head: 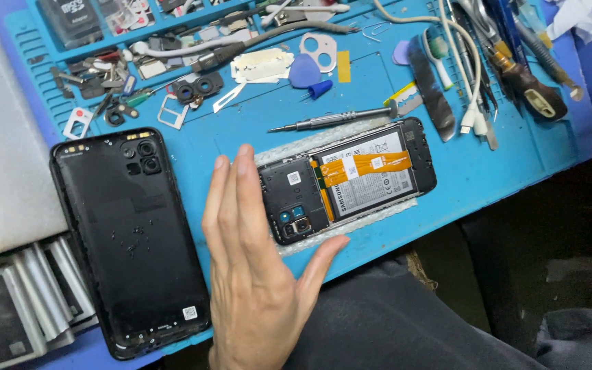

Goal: The person uses a screwdriver to remove screws from a disassembled smartphone on a blue workbench. They then use a cloth to wipe a small black internal component and place it onto the back cover of the phone.

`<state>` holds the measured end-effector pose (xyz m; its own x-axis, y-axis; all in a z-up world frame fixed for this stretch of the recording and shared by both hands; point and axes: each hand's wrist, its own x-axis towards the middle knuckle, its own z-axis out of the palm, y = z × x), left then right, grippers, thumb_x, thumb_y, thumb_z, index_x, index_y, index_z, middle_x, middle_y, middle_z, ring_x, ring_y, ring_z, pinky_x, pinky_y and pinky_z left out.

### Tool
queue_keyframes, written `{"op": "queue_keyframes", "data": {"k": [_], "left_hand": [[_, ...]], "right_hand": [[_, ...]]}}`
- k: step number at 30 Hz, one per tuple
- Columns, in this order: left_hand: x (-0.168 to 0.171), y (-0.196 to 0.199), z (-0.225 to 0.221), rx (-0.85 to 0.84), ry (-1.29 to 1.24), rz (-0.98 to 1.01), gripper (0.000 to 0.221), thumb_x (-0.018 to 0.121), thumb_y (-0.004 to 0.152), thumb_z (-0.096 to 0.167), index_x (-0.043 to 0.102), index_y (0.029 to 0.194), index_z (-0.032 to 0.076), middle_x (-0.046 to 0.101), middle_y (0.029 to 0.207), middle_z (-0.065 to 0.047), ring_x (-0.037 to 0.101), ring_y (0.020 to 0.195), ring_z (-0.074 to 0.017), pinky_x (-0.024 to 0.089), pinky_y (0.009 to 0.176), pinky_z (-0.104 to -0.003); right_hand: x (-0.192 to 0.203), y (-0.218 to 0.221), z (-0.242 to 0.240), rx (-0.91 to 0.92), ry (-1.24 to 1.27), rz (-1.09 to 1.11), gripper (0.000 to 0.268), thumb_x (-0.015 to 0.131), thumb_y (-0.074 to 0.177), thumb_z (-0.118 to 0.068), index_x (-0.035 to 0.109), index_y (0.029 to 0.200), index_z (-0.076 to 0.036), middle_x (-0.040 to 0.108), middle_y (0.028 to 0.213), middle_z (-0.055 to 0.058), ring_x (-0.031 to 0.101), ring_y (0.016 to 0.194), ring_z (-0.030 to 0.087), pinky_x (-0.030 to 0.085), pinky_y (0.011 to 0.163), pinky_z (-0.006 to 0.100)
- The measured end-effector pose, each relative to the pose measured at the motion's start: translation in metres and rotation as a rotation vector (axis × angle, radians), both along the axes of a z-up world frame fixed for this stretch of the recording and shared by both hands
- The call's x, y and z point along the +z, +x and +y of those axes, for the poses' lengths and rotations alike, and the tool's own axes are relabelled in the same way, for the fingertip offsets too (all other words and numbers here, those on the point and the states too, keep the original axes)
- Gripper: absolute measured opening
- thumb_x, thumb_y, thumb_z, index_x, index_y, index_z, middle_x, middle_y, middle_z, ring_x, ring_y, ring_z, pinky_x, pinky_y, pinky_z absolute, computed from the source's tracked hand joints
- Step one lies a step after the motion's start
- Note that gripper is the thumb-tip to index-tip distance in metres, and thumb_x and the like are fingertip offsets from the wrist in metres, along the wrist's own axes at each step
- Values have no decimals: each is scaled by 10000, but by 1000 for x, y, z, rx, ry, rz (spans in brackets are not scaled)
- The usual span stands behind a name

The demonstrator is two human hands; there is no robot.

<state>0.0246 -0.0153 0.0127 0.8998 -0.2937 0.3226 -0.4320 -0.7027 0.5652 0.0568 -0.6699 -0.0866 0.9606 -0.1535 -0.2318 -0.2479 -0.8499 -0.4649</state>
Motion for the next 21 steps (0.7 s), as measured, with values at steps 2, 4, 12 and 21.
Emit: {"op": "queue_keyframes", "data": {"k": [2, 4, 12, 21], "left_hand": [[-1, -1, -1, 9, 14, -16, 1157, 934, 986, 501, 167, 1634, -73, 406, 1701, -285, 439, 1624, -530, 441, 1374, -578], [-1, -1, -2, 9, 18, -20, 1143, 920, 993, 498, 169, 1630, -81, 407, 1698, -291, 435, 1623, -532, 436, 1375, -572], [0, -2, -4, 39, 18, -40, 1131, 895, 1000, 486, 161, 1638, -91, 416, 1697, -297, 424, 1624, -531, 417, 1386, -574], [-1, -5, 0, 29, 11, 1, 1198, 966, 991, 473, 125, 1652, -66, 341, 1738, -284, 382, 1666, -528, 412, 1412, -582]], "right_hand": [[15, 4, 93, -166, 134, 104, 476, 415, 1255, -407, 572, 1418, 11, 605, 1323, 236, 572, 1221, 385, 406, 1077, 529], [84, -1, 222, 30, -54, -60, 301, 627, 1203, -228, 673, 1322, 46, 672, 1178, 219, 616, 1031, 327, 455, 889, 447], [120, -5, 287, 211, -474, -235, 226, 867, 1056, -200, 690, 1169, -115, 701, 891, -64, 625, 723, 134, 476, 790, 350], [102, 4, 282, 324, -570, -314, 205, 911, 1210, -104, 754, 1277, 10, 681, 1110, 144, 618, 976, 242, 490, 809, 371]]}}
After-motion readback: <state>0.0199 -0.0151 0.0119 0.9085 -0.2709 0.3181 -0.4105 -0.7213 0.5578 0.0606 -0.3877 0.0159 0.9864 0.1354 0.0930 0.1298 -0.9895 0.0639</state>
